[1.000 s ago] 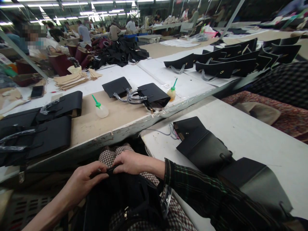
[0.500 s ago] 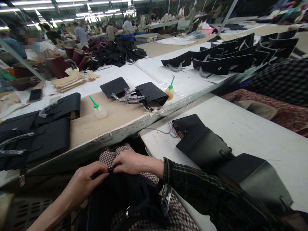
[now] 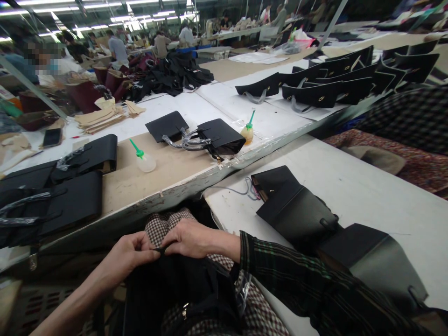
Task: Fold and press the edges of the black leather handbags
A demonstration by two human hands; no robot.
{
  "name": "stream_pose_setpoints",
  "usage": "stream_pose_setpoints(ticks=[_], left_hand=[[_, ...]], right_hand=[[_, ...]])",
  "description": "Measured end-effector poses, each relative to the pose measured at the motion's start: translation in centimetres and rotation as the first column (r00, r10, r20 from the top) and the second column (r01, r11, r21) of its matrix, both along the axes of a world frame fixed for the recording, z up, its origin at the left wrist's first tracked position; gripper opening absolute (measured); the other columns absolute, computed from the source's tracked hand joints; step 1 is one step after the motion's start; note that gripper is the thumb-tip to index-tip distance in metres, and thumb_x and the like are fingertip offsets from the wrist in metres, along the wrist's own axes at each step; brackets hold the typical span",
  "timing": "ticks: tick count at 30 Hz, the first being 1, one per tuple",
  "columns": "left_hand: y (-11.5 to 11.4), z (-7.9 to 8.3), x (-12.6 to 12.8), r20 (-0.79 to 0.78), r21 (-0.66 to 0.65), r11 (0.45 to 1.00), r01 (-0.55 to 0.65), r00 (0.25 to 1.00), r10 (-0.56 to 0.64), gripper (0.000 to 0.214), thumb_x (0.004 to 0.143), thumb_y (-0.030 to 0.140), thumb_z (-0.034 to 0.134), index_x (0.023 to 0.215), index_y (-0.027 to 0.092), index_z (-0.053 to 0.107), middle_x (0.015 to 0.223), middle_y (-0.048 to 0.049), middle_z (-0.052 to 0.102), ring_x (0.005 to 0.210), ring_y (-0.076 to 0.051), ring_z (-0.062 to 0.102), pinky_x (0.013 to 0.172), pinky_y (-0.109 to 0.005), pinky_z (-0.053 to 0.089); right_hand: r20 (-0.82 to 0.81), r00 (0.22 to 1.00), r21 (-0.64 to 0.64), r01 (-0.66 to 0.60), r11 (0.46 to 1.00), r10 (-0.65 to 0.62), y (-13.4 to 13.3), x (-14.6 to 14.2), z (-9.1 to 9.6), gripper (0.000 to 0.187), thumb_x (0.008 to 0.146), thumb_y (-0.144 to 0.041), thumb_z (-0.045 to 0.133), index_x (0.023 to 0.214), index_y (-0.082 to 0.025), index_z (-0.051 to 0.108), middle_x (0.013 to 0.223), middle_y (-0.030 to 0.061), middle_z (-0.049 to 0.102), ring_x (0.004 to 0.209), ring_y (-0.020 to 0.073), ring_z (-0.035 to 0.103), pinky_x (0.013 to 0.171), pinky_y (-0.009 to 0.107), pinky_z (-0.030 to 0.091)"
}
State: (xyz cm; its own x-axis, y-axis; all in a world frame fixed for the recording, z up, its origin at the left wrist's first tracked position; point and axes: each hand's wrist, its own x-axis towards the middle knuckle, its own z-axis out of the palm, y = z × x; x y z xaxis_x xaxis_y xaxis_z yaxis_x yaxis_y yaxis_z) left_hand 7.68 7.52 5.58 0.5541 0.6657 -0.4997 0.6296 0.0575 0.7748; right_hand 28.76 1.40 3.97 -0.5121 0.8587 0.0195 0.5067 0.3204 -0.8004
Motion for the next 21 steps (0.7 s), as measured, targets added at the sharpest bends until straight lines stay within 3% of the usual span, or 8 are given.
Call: stream_pose_setpoints(ticks=[2,5,8,10,14,18,21], left_hand=[[0.2,-0.1,-0.1,0.061,-0.027,0.999,0.029,0.998,-0.027,0.026,0.069,0.030,0.073,0.069,0.018,0.050,0.059,0.0072,0.049,0.056,-0.010,0.042,0.054,-0.021,0.031],[0.4,0.3,-0.4,0.004,0.075,0.981,0.176,0.984,-0.177,0.020,0.075,0.033,0.071,0.087,0.018,0.066,0.069,0.0039,0.059,0.066,-0.014,0.051,0.061,-0.022,0.035],[0.5,1.0,-0.8,-0.192,0.241,0.888,0.392,0.916,-0.353,0.025,0.083,0.042,0.062,0.074,0.020,0.070,0.064,0.0029,0.056,0.064,-0.015,0.049,0.059,-0.024,0.030],[0.5,1.4,-1.1,-0.282,0.309,0.822,0.478,0.872,-0.401,0.035,0.087,0.047,0.057,0.065,0.021,0.066,0.058,0.0031,0.049,0.058,-0.014,0.043,0.056,-0.024,0.026],[0.5,1.6,-1.2,-0.292,0.326,0.796,0.509,0.856,-0.428,0.039,0.089,0.044,0.054,0.060,0.020,0.062,0.054,0.0029,0.045,0.054,-0.013,0.039,0.053,-0.024,0.023],[0.8,2.0,-1.5,-0.261,0.253,0.815,0.522,0.848,-0.462,0.032,0.090,0.038,0.050,0.071,0.020,0.068,0.062,0.0014,0.059,0.059,-0.014,0.050,0.056,-0.023,0.030],[0.8,2.7,-1.9,-0.323,0.234,0.796,0.558,0.817,-0.478,0.031,0.091,0.035,0.047,0.073,0.021,0.068,0.066,-0.0003,0.064,0.059,-0.016,0.055,0.056,-0.024,0.031]], right_hand=[[0.025,0.999,-0.014,-0.026,1.000,0.027,0.3,0.1,0.1,0.019,0.089,-0.031,0.063,0.101,-0.021,0.074,0.083,0.0002,0.071,0.074,0.0126,0.058,0.068,0.021,0.037],[0.093,0.992,-0.088,-0.076,0.993,0.084,0.9,-0.1,0.4,0.027,0.089,-0.041,0.062,0.099,-0.019,0.074,0.079,0.0009,0.069,0.070,0.0131,0.055,0.063,0.022,0.035],[0.062,0.991,-0.132,-0.108,0.985,0.117,1.4,-0.5,0.4,0.022,0.091,-0.035,0.060,0.097,-0.018,0.074,0.078,-0.0002,0.069,0.069,0.0114,0.055,0.064,0.020,0.035],[0.030,0.995,-0.138,-0.095,0.986,0.100,1.5,-0.9,0.2,0.020,0.090,-0.030,0.061,0.099,-0.018,0.074,0.082,-0.0006,0.071,0.072,0.0110,0.057,0.066,0.020,0.037],[0.081,0.995,-0.144,-0.052,0.988,0.064,1.4,-1.3,0.0,0.018,0.089,-0.029,0.061,0.094,-0.019,0.075,0.079,-0.0010,0.071,0.072,0.0115,0.057,0.067,0.020,0.037],[0.221,0.972,-0.152,-0.041,0.988,0.075,1.3,-1.0,0.7,0.021,0.091,-0.030,0.058,0.086,-0.017,0.073,0.076,0.0013,0.070,0.067,0.0127,0.055,0.062,0.022,0.035],[0.319,0.942,-0.117,-0.069,0.991,0.103,0.8,-0.8,1.7,0.024,0.092,-0.027,0.053,0.085,-0.014,0.072,0.080,0.0068,0.071,0.069,0.0150,0.056,0.061,0.025,0.034]])
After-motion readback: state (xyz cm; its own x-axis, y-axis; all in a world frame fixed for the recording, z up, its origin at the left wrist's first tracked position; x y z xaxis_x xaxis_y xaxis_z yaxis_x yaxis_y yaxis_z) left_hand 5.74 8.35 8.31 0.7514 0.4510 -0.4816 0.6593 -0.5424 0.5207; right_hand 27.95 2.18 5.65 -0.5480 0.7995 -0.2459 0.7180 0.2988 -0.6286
